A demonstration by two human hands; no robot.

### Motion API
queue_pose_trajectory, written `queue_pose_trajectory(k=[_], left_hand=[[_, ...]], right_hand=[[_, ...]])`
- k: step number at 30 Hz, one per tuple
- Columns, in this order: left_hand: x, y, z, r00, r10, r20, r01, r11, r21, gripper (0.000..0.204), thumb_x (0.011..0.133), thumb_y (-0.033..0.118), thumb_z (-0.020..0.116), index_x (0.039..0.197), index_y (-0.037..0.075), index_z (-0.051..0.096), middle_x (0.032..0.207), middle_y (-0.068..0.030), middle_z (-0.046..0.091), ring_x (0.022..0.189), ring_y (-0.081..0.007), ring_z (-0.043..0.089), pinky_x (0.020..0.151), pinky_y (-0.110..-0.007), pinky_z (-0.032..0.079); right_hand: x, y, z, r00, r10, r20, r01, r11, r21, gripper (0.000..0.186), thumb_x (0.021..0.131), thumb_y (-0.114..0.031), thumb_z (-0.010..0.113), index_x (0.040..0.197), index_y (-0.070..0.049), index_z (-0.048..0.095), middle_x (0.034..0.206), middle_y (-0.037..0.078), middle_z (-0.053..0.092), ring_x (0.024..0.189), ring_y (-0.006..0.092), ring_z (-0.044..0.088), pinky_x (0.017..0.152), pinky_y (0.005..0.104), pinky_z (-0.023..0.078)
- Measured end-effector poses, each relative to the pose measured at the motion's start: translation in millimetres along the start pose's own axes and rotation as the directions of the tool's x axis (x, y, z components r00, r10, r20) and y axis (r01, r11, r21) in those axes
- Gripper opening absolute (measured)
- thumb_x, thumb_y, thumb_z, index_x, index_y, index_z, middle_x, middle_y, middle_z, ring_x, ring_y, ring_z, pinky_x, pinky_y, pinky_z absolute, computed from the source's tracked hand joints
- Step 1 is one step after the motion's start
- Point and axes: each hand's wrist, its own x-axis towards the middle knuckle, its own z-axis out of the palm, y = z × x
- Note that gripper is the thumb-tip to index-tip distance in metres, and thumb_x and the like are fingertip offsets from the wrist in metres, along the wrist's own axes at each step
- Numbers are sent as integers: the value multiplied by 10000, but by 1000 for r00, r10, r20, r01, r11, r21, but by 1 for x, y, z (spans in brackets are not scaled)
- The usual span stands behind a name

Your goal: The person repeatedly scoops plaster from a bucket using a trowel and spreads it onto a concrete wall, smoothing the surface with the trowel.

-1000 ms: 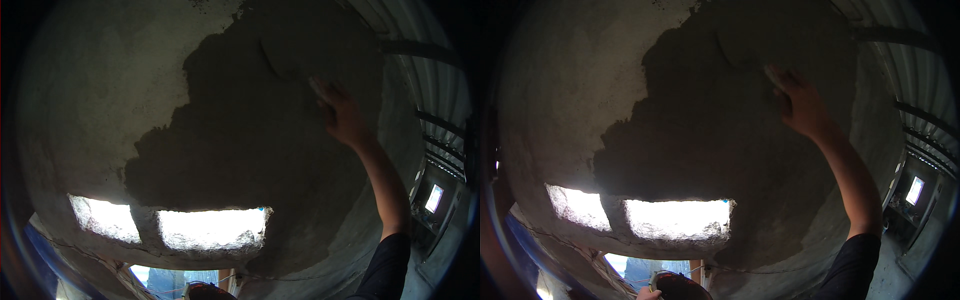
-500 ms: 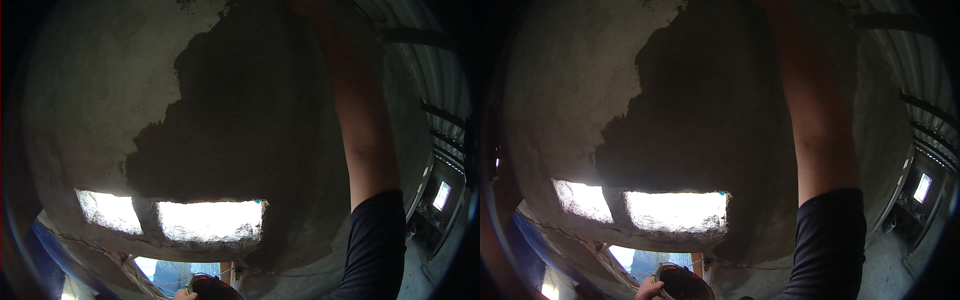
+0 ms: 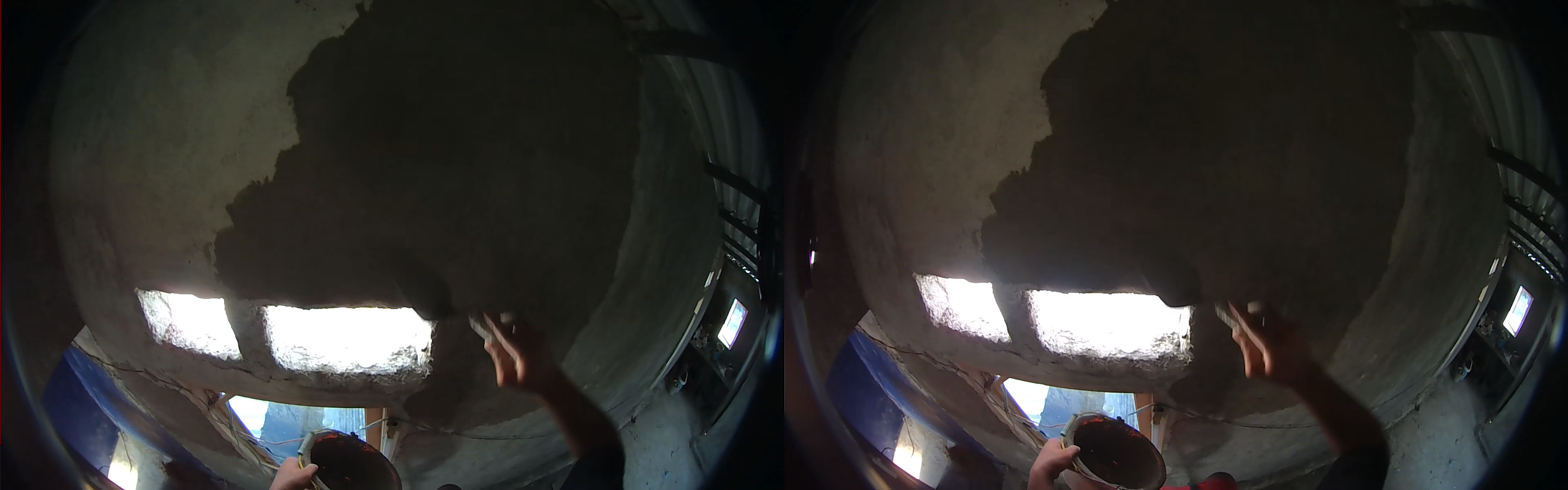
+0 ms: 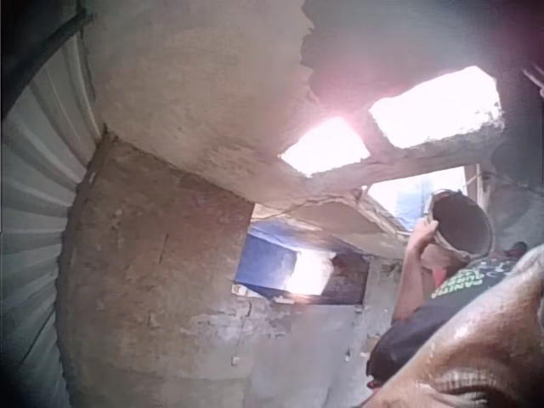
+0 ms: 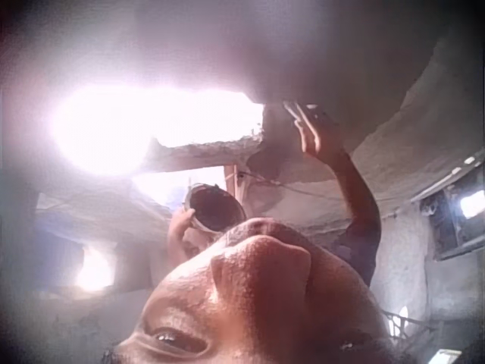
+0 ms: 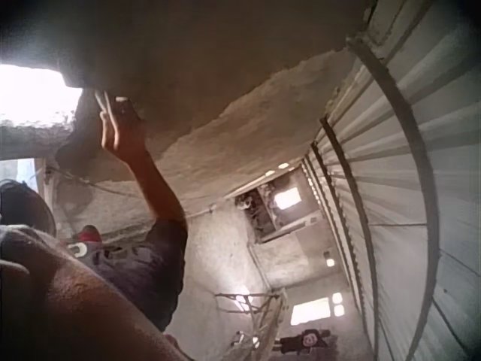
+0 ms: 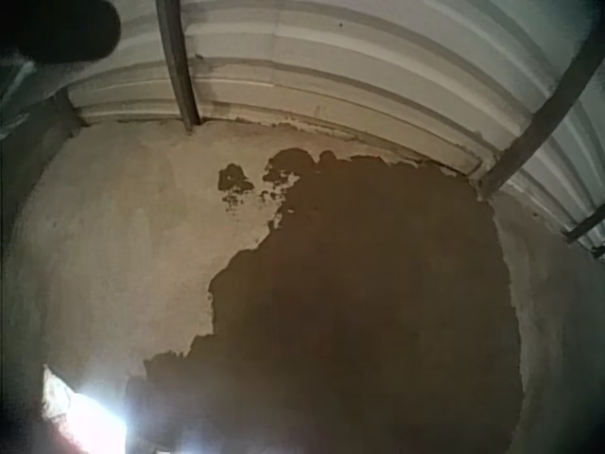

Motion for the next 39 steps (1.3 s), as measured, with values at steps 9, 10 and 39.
queue_pose_trajectory(k=[9, 10, 39], left_hand=[[-6, 42, 12, 998, 36, 52, -35, 999, -17, 295, 875, 158, 636, 1038, -82, 691, 866, -58, 690, 783, -142, 633, 715, -334, 528], [-5, 50, 15, 997, 41, 60, -39, 999, -39, 285, 877, 147, 631, 1033, -84, 690, 865, -56, 688, 777, -138, 629, 717, -329, 525], [24, 82, 63, 976, 38, 215, -92, 965, 246, 316, 847, 182, 589, 994, -88, 661, 788, -149, 681, 729, -219, 648, 732, -387, 537]], right_hand=[[-215, -98, 109, 584, 586, 562, -205, -563, 801, 590, 1011, -333, 632, 1475, -21, 447, 980, 132, 583, 587, 166, 533, 529, 299, 423], [-226, -107, 114, 598, 562, 571, -13, -706, 708, 610, 1016, -357, 625, 1486, -32, 411, 996, 125, 560, 559, 152, 494, 511, 295, 394], [-202, -163, 271, 501, -148, 853, -244, 921, 304, 313, 867, -180, 700, 1162, -79, 715, 1002, 139, 748, 930, 291, 745, 796, 430, 596]])
